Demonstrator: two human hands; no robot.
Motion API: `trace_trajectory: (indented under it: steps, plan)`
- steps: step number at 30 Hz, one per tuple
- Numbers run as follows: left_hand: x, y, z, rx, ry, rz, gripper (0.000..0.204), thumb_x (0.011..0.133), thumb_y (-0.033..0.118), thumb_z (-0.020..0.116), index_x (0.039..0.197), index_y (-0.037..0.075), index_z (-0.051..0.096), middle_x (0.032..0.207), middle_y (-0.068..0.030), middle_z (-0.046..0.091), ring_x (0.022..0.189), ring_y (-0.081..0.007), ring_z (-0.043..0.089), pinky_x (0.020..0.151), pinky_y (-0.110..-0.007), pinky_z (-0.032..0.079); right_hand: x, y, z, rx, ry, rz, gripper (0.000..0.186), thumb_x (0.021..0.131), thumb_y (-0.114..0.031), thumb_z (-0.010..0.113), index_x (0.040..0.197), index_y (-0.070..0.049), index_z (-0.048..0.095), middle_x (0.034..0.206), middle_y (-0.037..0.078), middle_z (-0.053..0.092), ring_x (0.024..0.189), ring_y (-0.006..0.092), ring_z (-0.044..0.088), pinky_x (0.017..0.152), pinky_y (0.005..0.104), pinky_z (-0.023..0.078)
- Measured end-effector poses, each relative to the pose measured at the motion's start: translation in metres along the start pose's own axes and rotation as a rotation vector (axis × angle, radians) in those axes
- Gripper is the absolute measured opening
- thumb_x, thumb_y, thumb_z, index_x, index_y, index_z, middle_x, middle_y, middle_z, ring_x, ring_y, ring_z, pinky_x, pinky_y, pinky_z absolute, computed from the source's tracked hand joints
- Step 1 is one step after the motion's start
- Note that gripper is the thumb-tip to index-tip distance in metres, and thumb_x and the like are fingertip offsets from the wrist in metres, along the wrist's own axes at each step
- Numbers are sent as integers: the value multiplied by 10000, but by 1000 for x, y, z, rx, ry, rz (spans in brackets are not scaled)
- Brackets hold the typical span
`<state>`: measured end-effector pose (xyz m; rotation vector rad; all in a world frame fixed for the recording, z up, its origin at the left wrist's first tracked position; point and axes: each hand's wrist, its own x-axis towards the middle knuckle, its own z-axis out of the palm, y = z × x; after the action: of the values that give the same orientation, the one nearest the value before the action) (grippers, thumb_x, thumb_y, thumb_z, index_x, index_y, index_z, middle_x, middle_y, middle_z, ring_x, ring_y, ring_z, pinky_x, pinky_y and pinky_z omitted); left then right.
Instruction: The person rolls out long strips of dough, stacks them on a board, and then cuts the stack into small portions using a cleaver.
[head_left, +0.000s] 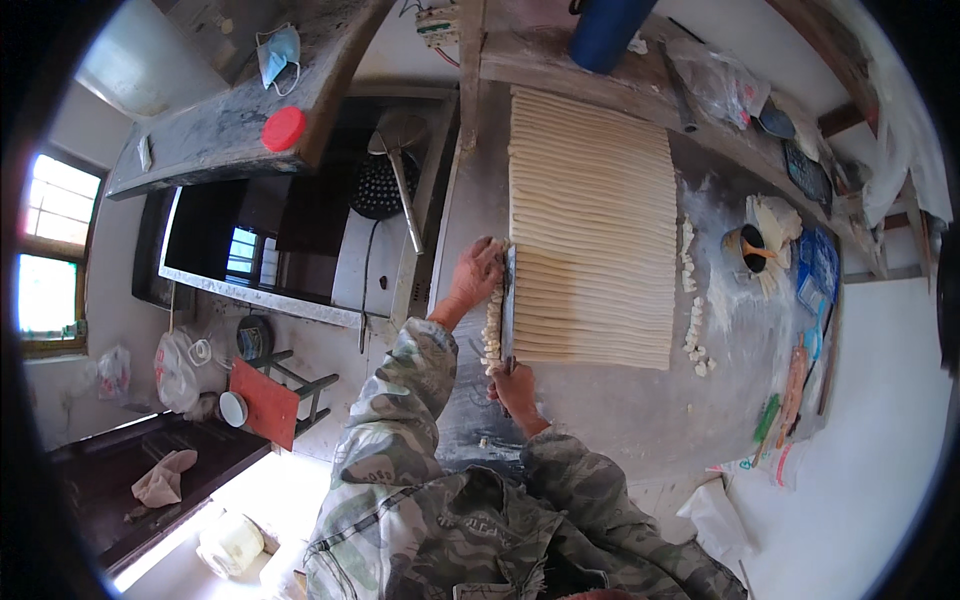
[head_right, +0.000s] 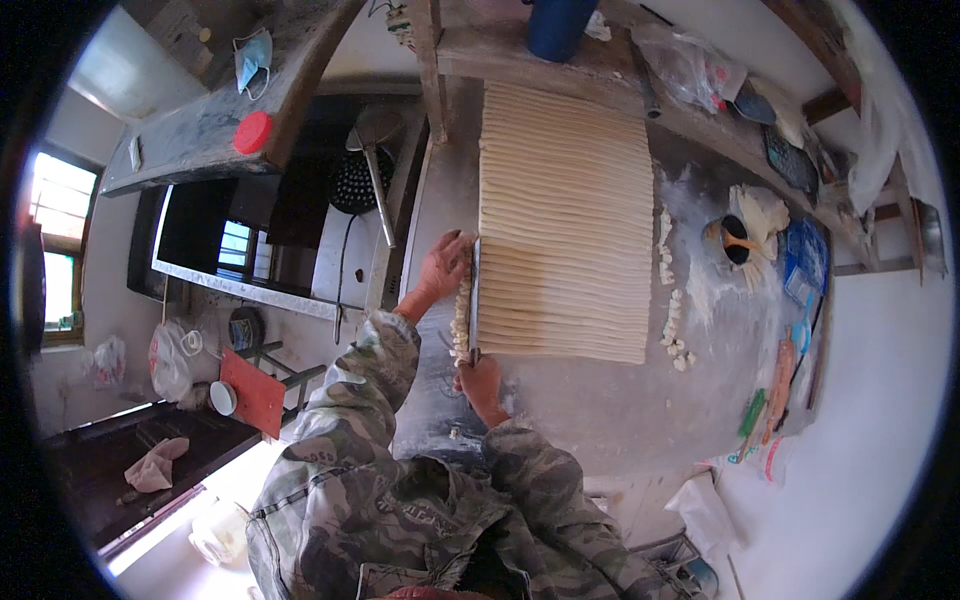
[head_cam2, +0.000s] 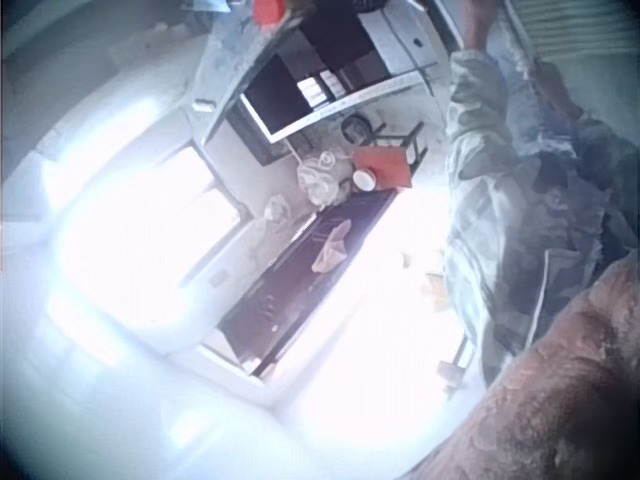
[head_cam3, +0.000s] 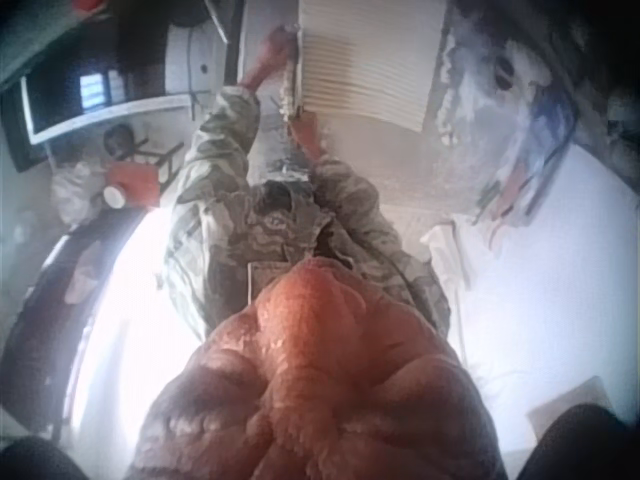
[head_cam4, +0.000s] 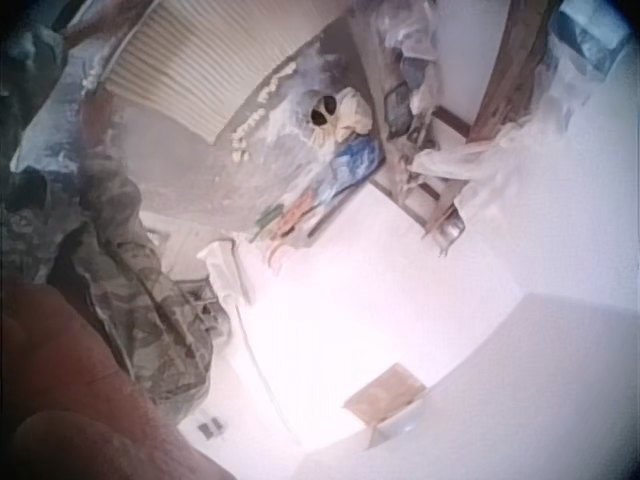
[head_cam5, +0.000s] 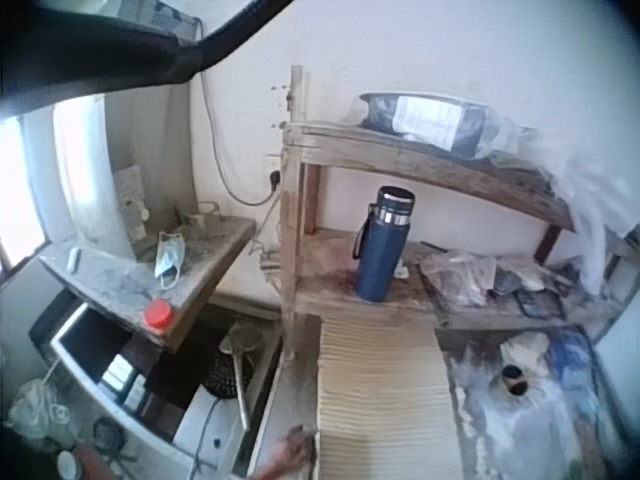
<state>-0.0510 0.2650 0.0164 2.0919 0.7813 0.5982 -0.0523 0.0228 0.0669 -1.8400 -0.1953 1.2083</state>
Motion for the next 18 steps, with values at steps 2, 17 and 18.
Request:
trace_trajectory:
  steps: [2, 17, 18]
  plan:
    - [2, 8, 3, -3, 47, 30, 502, 849, 147, 631, 1344, 75, 585, 1422, -207, 528, 1349, -417, 444, 1119, -514, 363, -6, 4, -4, -5, 33, -42, 165, 886, -95, 618, 772, 21, 588, 570, 97, 609, 470, 188, 650, 431, 359, 545]
    - [-57, 14, 3, 195, -8, 174, 397, 876, 157, 586, 1259, 59, 622, 1326, -133, 593, 1326, -371, 481, 1074, -550, 370, -8, 13, -19, -106, -37, 12, 117, 908, -84, 611, 838, 9, 615, 602, 111, 618, 477, 201, 645, 439, 346, 567]
    - [-68, 21, 3, 193, 4, 175, 396, 881, 162, 583, 1260, 55, 619, 1327, -139, 592, 1324, -376, 481, 1076, -548, 369, -9, 24, -27, -167, -26, -4, 124, 910, -88, 612, 836, 11, 618, 605, 110, 620, 481, 200, 647, 445, 348, 572]
